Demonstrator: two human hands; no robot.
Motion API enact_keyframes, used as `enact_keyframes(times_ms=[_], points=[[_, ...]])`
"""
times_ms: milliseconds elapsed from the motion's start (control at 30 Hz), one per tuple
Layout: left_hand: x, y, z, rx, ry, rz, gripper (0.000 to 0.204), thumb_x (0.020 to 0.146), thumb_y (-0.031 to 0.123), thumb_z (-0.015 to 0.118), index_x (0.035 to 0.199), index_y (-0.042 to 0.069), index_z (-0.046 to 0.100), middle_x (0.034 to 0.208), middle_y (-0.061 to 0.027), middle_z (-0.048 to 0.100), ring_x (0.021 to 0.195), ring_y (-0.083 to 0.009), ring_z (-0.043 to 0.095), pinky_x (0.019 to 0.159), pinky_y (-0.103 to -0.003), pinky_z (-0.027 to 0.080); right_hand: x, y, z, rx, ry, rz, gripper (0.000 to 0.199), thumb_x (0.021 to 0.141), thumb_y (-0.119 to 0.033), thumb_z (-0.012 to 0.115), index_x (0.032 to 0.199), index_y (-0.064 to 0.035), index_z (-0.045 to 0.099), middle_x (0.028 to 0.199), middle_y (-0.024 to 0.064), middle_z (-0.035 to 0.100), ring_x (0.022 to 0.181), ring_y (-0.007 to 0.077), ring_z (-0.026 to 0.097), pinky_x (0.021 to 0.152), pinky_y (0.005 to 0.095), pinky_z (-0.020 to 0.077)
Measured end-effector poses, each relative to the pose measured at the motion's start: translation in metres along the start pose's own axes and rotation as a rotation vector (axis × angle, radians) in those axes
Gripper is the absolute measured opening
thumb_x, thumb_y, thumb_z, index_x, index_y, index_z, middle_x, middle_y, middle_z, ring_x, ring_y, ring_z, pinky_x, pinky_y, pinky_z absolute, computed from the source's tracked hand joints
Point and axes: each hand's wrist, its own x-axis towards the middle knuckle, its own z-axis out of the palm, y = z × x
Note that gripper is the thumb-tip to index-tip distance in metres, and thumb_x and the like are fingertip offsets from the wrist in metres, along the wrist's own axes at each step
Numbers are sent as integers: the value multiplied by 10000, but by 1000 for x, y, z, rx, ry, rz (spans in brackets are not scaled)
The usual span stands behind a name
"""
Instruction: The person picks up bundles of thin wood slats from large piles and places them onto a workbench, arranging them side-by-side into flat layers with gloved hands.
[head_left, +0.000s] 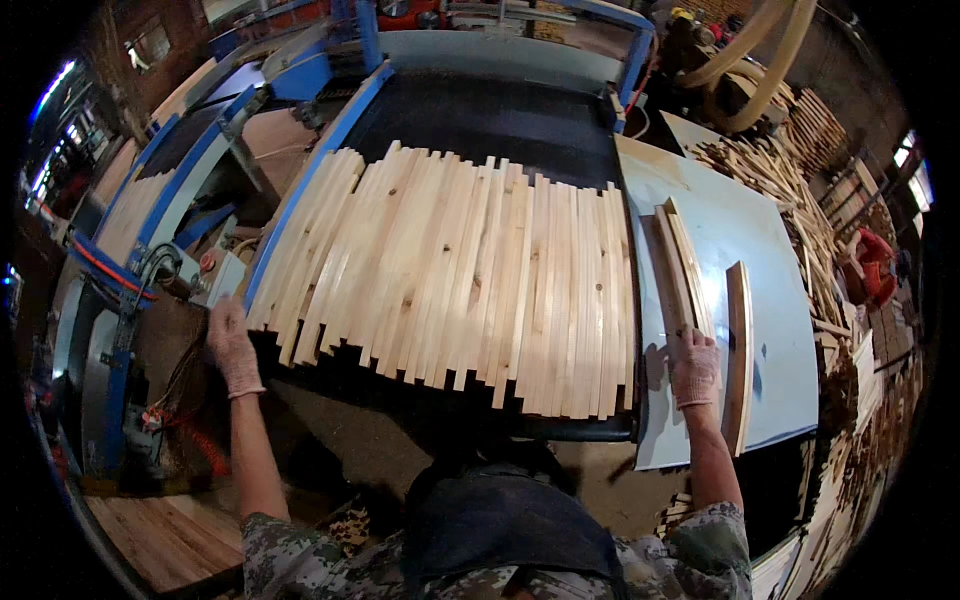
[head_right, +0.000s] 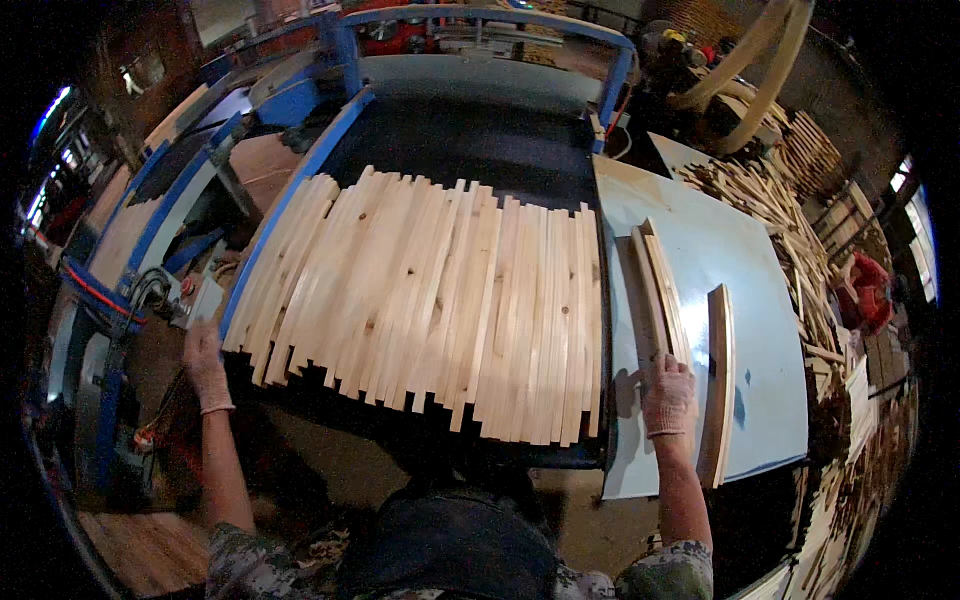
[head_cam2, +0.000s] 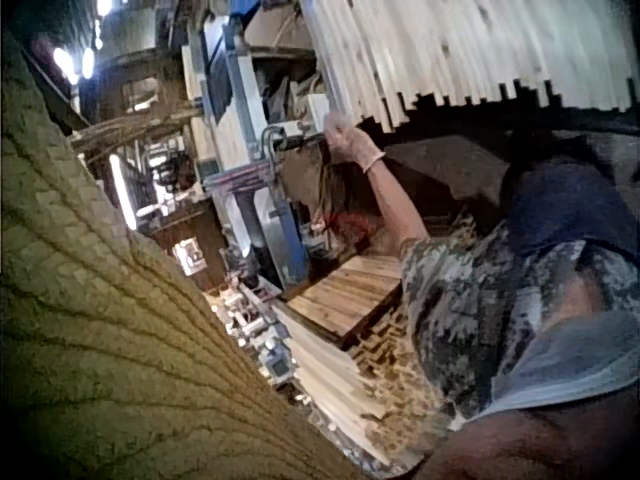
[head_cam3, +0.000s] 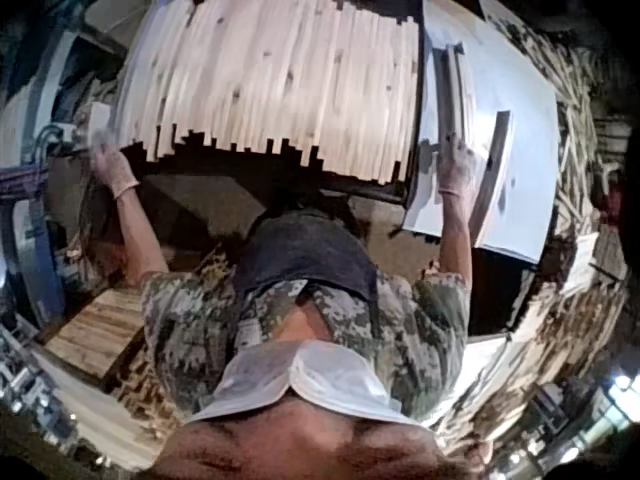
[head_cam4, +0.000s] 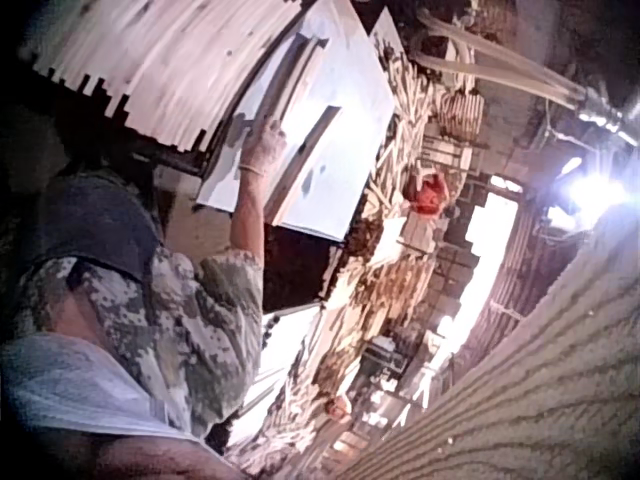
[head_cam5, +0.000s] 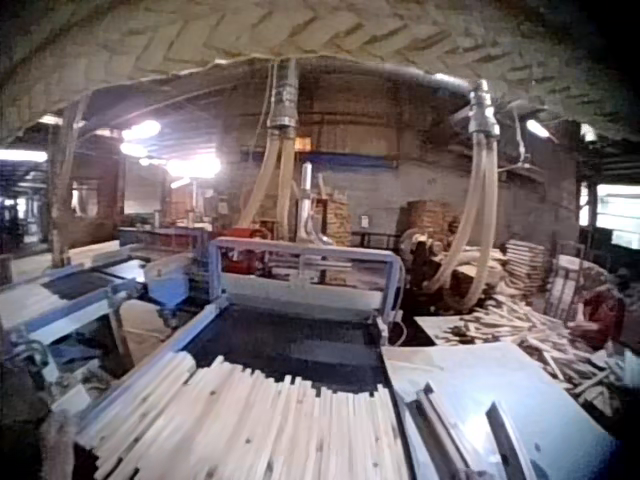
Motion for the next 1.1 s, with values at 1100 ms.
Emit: enact_keyframes(times_ms=[1100], points=[[173,-203,-64,364,-225,65,687,1072,306,588,1643,78,282,1668,-177,337,1494,-341,391,1245,-493,316,46,-105,-6,1161,-164,452,632,981,-474,595,1479,-85,590,1156,161,761,1024,256,700,939,393,543]])
